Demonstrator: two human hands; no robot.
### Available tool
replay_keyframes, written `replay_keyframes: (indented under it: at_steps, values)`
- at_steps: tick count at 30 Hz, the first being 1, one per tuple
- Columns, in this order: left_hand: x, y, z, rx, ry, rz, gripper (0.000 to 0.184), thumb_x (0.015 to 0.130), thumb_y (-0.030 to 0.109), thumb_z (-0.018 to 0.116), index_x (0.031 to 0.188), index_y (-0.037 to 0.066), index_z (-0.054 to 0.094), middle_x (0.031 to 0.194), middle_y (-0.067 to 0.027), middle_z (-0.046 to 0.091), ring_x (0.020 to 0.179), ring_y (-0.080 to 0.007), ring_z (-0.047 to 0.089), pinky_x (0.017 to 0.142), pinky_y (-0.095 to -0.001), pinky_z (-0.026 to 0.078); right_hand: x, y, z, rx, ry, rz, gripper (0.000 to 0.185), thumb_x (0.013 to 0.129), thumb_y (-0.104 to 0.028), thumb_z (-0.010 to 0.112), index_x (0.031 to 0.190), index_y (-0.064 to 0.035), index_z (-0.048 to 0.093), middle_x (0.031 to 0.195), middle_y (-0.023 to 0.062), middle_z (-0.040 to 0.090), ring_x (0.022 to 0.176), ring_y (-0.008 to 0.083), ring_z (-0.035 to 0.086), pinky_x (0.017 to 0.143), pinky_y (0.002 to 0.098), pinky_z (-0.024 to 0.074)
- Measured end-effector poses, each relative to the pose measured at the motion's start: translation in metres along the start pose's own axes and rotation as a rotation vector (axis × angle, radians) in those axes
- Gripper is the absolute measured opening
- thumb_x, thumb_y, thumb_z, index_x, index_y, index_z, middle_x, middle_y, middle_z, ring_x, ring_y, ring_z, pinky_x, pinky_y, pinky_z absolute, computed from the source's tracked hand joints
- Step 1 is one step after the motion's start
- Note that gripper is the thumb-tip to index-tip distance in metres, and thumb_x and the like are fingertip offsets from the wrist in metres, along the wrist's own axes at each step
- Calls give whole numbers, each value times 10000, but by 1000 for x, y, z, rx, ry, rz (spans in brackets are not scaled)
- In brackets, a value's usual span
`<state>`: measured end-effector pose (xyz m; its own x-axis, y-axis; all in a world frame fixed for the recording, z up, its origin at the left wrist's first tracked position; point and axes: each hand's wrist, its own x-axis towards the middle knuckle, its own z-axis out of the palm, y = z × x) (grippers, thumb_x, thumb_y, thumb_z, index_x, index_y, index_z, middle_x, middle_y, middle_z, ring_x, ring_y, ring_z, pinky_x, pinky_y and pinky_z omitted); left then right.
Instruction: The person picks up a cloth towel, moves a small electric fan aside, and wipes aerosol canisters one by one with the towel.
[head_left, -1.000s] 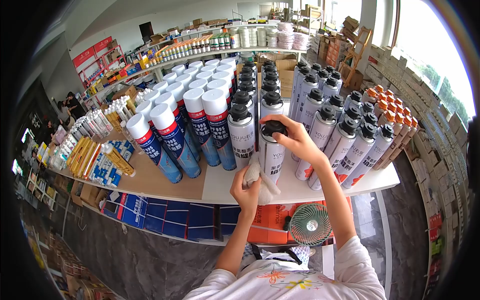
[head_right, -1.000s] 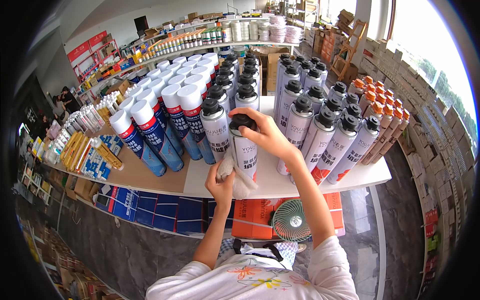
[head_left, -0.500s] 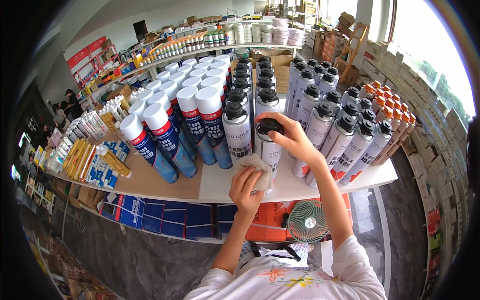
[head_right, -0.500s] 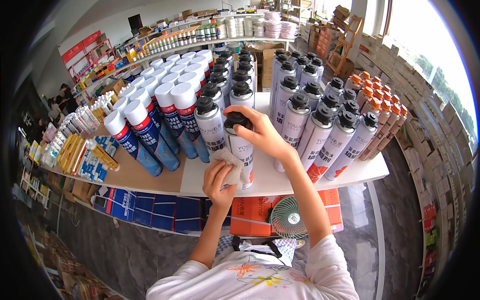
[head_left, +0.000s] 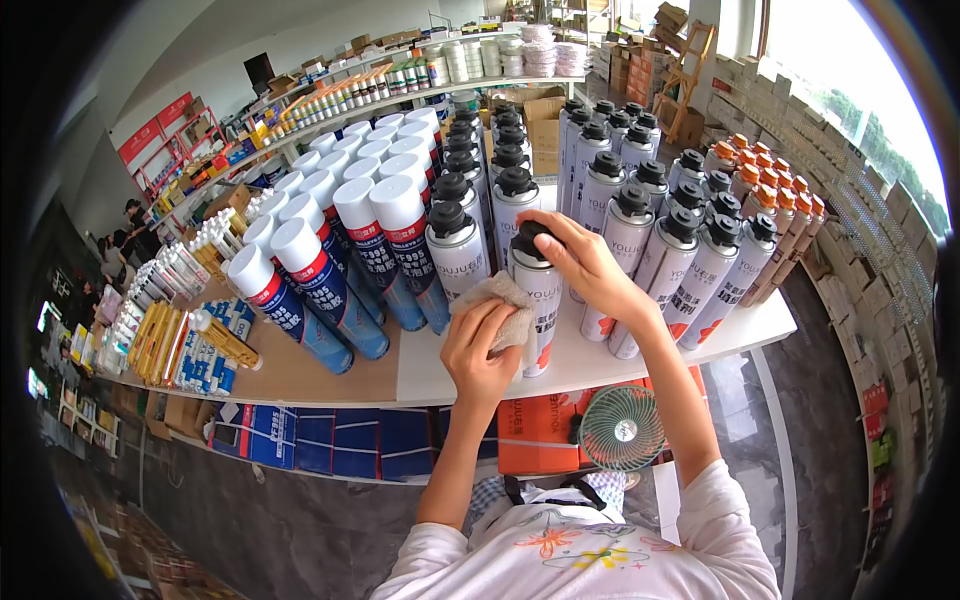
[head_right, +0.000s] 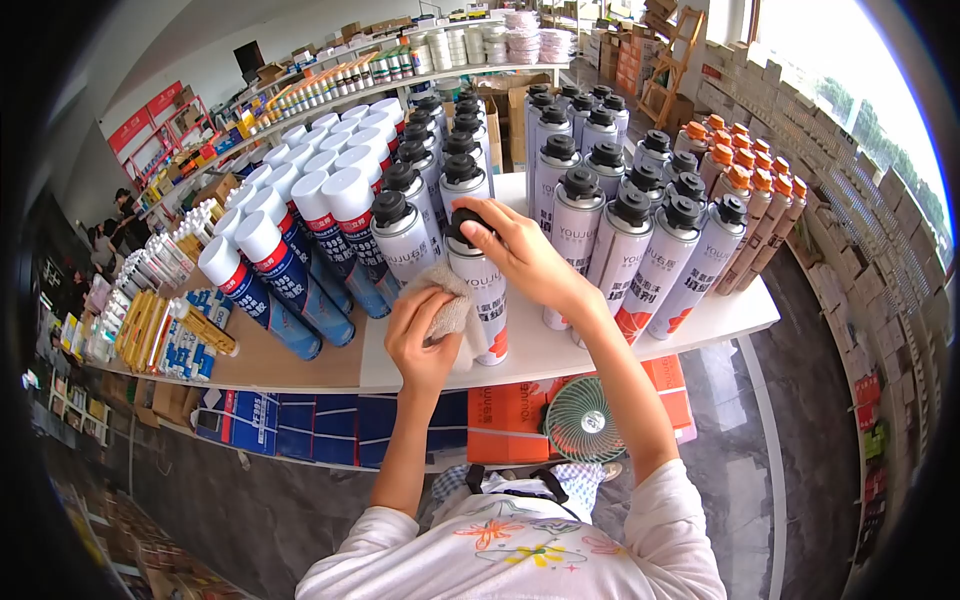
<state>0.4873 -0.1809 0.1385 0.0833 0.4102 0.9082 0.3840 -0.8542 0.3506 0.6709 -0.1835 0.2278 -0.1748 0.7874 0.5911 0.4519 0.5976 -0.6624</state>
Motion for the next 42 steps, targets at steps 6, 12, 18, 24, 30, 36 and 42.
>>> replay_keyframes:
  at_steps: [6,12,18,24,30,36,42]
  values:
    - [16,6,-6,-36,59,-37,416,607,-88,732,1013,5,715,1040,-102,692,935,-286,656,817,-365,527,3,-9,6,-29,-2,80,382,1058,-265,464,1320,5,526,1108,197,637,924,295,629,850,356,497]
    - [62,26,-2,36,32,161,431,580,-45,738,994,73,728,985,-49,678,948,-254,651,807,-373,541,-6,-7,4,-39,131,-73,351,1019,-196,539,1289,28,547,1136,200,642,978,308,642,875,356,499]
    - [5,13,5,69,29,62,450,558,-38,700,990,82,740,945,-31,677,914,-252,650,785,-370,542,-5,-12,3,8,100,46,375,1013,-238,562,1276,29,560,1115,195,649,907,272,626,838,345,496]
    - [-7,9,-1,5,6,-47,406,600,-78,715,993,23,732,966,-91,686,928,-291,665,805,-359,530,-1,-15,6,-53,104,69,395,978,-264,614,1250,21,592,1138,208,657,920,339,664,816,370,519]
    - [29,28,2,1,102,71,389,617,-40,759,991,66,744,968,-52,679,939,-262,669,795,-360,537,-6,-15,7,-72,144,35,350,985,-197,607,1245,38,591,1112,164,659,950,219,625,872,325,496]
    - [-72,1,28,46,74,-8,328,630,-17,752,949,58,753,944,-60,683,909,-276,664,791,-382,536,-5,-12,6,-116,150,-5,403,971,-275,622,1244,21,603,1177,205,656,979,368,662,837,385,521]
    - [-141,-25,26,84,-134,-88,421,606,-37,707,997,113,746,961,-24,692,893,-259,664,786,-375,553,-3,-17,7,-102,145,38,410,969,-286,624,1245,16,603,1172,201,658,961,356,670,830,379,522]
